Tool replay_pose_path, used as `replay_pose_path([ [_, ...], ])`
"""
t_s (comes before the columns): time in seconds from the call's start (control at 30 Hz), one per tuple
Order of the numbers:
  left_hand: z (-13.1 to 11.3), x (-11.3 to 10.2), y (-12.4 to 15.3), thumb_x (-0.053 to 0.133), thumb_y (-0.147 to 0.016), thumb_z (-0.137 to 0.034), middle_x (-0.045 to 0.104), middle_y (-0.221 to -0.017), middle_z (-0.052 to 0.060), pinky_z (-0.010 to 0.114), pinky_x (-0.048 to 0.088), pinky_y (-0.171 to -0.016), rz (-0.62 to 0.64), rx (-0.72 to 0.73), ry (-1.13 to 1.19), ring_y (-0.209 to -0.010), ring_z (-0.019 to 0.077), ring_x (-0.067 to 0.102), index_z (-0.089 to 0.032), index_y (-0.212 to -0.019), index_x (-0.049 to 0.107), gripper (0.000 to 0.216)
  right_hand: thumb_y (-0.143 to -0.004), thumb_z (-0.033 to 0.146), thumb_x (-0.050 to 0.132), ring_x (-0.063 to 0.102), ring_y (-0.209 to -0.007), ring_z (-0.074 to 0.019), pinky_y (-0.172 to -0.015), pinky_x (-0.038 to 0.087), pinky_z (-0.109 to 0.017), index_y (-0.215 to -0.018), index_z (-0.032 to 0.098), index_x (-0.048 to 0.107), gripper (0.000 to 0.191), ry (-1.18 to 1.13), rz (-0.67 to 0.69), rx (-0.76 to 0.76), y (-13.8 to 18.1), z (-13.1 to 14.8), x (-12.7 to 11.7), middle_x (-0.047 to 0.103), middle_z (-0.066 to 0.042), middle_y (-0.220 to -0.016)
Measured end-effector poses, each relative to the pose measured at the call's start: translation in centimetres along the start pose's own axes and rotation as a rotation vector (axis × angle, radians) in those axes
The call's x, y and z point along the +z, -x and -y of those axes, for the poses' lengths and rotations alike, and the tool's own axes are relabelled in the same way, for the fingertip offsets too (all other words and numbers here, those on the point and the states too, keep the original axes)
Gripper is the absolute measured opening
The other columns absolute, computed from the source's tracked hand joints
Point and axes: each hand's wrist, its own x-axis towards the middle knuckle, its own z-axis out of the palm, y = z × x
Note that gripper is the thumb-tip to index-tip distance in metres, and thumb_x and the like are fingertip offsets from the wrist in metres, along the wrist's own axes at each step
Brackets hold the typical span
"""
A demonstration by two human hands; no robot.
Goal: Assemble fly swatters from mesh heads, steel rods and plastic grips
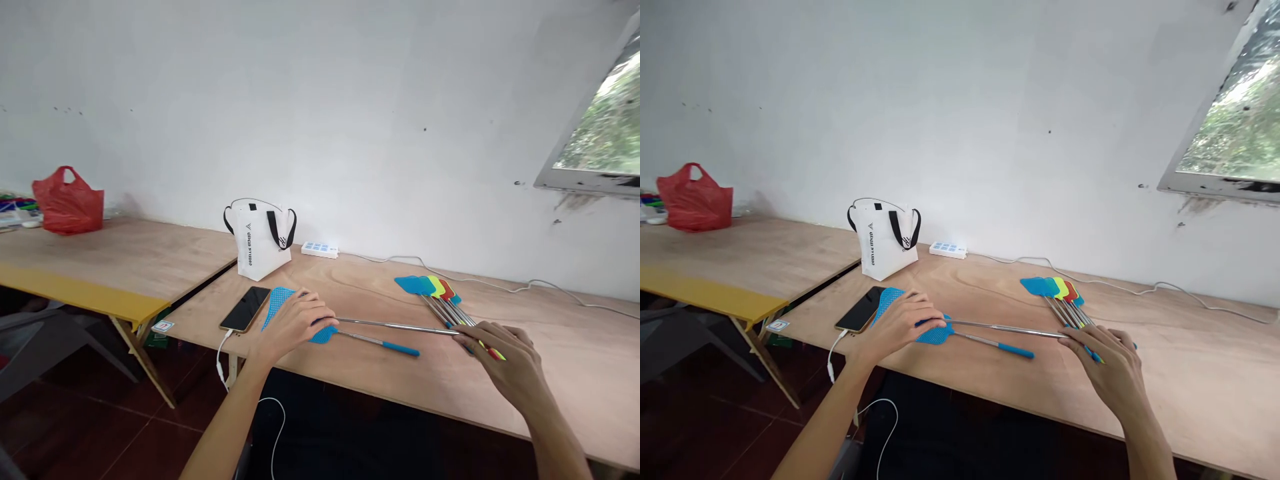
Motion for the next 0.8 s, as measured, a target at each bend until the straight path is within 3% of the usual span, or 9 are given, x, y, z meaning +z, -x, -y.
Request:
replay_pose_path([
  [0.17, -0.3, 0.3, -0.2, 0.046, -0.108, -0.03, 0.072, -0.087, -0.001, 0.037, 0.035, -0.096, -0.072, 0.04, -0.113, -0.082, 0.0158, 0.062, -0.02, -0.093, 0.067, 0.028, -0.094, 0.072, 0.046, 0.069, -0.071, -0.0213, -0.063, 0.048, -0.031, -0.091, 0.035, 0.08, 0.05, 0.009, 0.189, 0.102, 0.6, -0.5, -0.1, 0.079, -0.002, -0.091],
  [0.3, -0.8, 0.3, -0.2, 0.045, -0.108, -0.03, 0.072, -0.085, -0.002, 0.037, 0.032, -0.098, -0.089, 0.072, -0.123, -0.078, 0.0145, 0.061, -0.02, -0.092, 0.065, 0.027, -0.093, 0.07, 0.049, 0.062, -0.05, -0.0175, -0.05, 0.044, -0.028, -0.084, 0.037, 0.079, 0.045, -0.011, 0.341, 0.143, 0.8, -0.6, -1.1, 0.076, 0.002, -0.071],
  [0.37, -1.3, 0.5, -0.4, 0.046, -0.108, -0.03, 0.071, -0.082, -0.002, 0.037, 0.032, -0.096, -0.1, 0.103, -0.144, -0.075, 0.0143, 0.06, -0.021, -0.092, 0.065, 0.027, -0.093, 0.068, 0.049, 0.062, -0.049, -0.0171, -0.05, 0.044, -0.028, -0.083, 0.037, 0.079, 0.044, -0.024, 0.363, 0.148, 0.7, 0.1, -1.4, 0.075, 0.003, -0.069],
  [0.5, -3.1, 1.7, -1.1, 0.045, -0.108, -0.028, 0.066, -0.074, -0.002, 0.037, 0.031, -0.09, -0.11, 0.175, -0.189, -0.072, 0.0146, 0.056, -0.02, -0.087, 0.064, 0.03, -0.098, 0.064, 0.043, 0.07, -0.068, -0.0192, -0.06, 0.048, -0.026, -0.082, 0.033, 0.077, 0.048, -0.126, 0.424, 0.055, -0.4, 3.8, -0.7, 0.078, 0.0, -0.082],
  [0.63, -3.3, 2.2, -1.3, 0.043, -0.109, -0.027, 0.065, -0.072, -0.002, 0.036, 0.032, -0.085, -0.118, 0.163, -0.187, -0.071, 0.0147, 0.054, -0.019, -0.089, 0.065, 0.03, -0.102, 0.061, 0.035, 0.07, -0.069, -0.0215, -0.059, 0.043, -0.028, -0.076, 0.029, 0.076, 0.058, -0.115, 0.313, 0.012, -1.6, 7.5, 1.0, 0.076, -0.004, -0.074],
  [0.8, -3.1, 1.7, -1.2, 0.044, -0.108, -0.026, 0.068, -0.075, -0.002, 0.036, 0.031, -0.085, -0.142, 0.145, -0.149, -0.071, 0.0145, 0.055, -0.02, -0.092, 0.065, 0.028, -0.101, 0.064, 0.039, 0.07, -0.069, -0.0211, -0.059, 0.039, -0.028, -0.083, 0.028, 0.077, 0.055, -0.101, 0.188, -0.022, -1.8, 9.8, 2.5, 0.076, -0.005, -0.076],
])
